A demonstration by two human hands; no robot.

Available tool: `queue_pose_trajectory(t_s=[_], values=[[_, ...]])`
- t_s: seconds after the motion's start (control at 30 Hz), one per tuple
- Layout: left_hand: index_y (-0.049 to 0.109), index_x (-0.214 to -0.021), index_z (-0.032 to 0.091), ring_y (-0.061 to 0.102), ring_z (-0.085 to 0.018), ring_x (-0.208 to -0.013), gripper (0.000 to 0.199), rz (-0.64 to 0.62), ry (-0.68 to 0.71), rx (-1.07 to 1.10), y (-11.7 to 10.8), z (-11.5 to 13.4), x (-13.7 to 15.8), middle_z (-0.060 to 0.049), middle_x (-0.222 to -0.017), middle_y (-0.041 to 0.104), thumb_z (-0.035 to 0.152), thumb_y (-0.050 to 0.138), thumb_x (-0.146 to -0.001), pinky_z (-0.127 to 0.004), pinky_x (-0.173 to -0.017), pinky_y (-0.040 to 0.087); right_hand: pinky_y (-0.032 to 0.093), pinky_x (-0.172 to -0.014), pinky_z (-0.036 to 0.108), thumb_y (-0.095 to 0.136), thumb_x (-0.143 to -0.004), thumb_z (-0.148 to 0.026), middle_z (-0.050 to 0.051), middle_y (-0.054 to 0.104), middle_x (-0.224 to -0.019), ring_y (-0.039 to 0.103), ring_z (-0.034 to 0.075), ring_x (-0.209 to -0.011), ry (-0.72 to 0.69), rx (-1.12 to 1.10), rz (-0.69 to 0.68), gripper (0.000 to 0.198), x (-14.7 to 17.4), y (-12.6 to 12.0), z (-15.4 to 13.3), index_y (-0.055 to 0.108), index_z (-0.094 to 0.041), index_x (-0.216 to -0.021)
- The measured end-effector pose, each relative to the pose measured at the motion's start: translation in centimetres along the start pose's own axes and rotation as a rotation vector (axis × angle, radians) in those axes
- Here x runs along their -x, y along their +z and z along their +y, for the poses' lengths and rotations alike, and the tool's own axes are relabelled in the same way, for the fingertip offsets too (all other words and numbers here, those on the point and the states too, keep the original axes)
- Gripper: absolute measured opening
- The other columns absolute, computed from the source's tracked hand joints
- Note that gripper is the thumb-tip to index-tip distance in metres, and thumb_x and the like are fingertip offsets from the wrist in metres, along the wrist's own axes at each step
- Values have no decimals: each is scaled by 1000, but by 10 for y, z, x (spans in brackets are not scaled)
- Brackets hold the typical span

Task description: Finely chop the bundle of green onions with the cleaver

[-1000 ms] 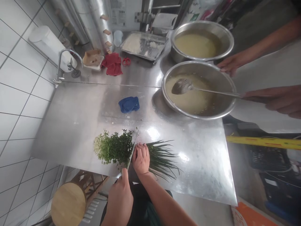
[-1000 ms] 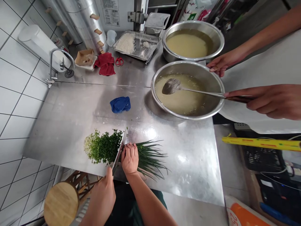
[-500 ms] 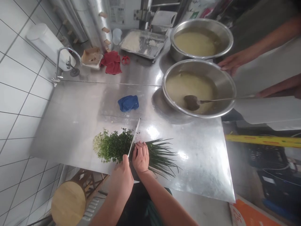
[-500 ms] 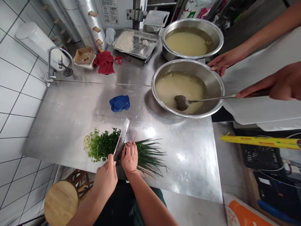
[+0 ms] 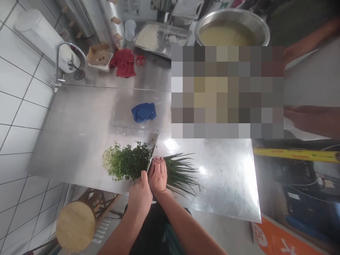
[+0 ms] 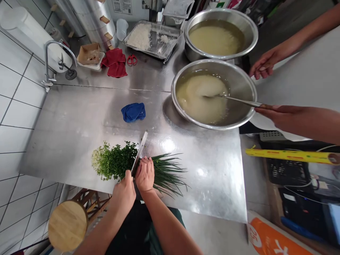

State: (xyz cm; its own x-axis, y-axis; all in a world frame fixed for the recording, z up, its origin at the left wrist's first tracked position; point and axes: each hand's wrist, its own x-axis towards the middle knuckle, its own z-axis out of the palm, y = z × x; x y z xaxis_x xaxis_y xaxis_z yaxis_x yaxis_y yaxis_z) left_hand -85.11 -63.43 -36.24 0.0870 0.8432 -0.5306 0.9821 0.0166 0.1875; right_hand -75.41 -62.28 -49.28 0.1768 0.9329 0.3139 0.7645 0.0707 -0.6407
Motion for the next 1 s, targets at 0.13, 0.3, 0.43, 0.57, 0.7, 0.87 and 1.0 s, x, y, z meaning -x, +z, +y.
queue_pose_trajectory(t_s=[0.13,0.3,0.43,0.57,0.7,0.87,1.0], values=[[48,-119,15,74,-25,-76,24,7,5,22,-20,-1,4,-6,-84,73,8,33,-101,-34,-60,38,48,-119,57,52,-96,-5,11,68,-113,61,25,-123,18,-10,15,24,-2,-2,-3,58,-18,-115],[44,-135,14,74,-24,-79,40,-82,-19,-24,-26,-7,47,-8,-93,75,2,31,-99,-34,-62,39,49,-118,58,54,-95,-7,12,68,-113,63,25,-119,29,-31,26,21,-3,-3,-2,58,-19,-111],[44,-141,12,75,-23,-81,50,-204,-56,-84,-10,-11,66,-8,-94,76,-4,32,-95,-32,-64,43,49,-118,58,52,-95,-7,13,68,-113,62,26,-121,19,-26,25,22,-3,-2,-1,59,-19,-113],[52,-132,11,74,-20,-77,48,-104,-51,-127,12,-6,46,-10,-95,75,-6,31,-93,-30,-63,45,49,-118,58,47,-96,-6,13,68,-111,63,26,-119,17,-18,10,23,-2,-2,0,60,-19,-111],[52,-120,12,73,-23,-76,29,13,11,-37,10,0,8,-7,-89,73,3,34,-99,-33,-61,44,48,-119,58,48,-96,-6,13,68,-110,63,26,-121,35,-53,18,22,-1,-2,0,59,-18,-111],[46,-121,15,74,-25,-75,26,-4,18,-4,-20,-1,7,-5,-85,72,6,34,-101,-36,-59,38,51,-117,59,49,-97,-8,12,66,-111,62,25,-119,56,-80,43,20,-1,-3,0,57,-18,-113],[46,-131,15,75,-25,-79,37,-76,-7,-37,-27,2,36,-7,-94,75,3,31,-99,-35,-61,39,50,-117,60,50,-98,-10,11,67,-110,63,25,-115,69,-96,54,18,-2,-3,0,59,-20,-109]])
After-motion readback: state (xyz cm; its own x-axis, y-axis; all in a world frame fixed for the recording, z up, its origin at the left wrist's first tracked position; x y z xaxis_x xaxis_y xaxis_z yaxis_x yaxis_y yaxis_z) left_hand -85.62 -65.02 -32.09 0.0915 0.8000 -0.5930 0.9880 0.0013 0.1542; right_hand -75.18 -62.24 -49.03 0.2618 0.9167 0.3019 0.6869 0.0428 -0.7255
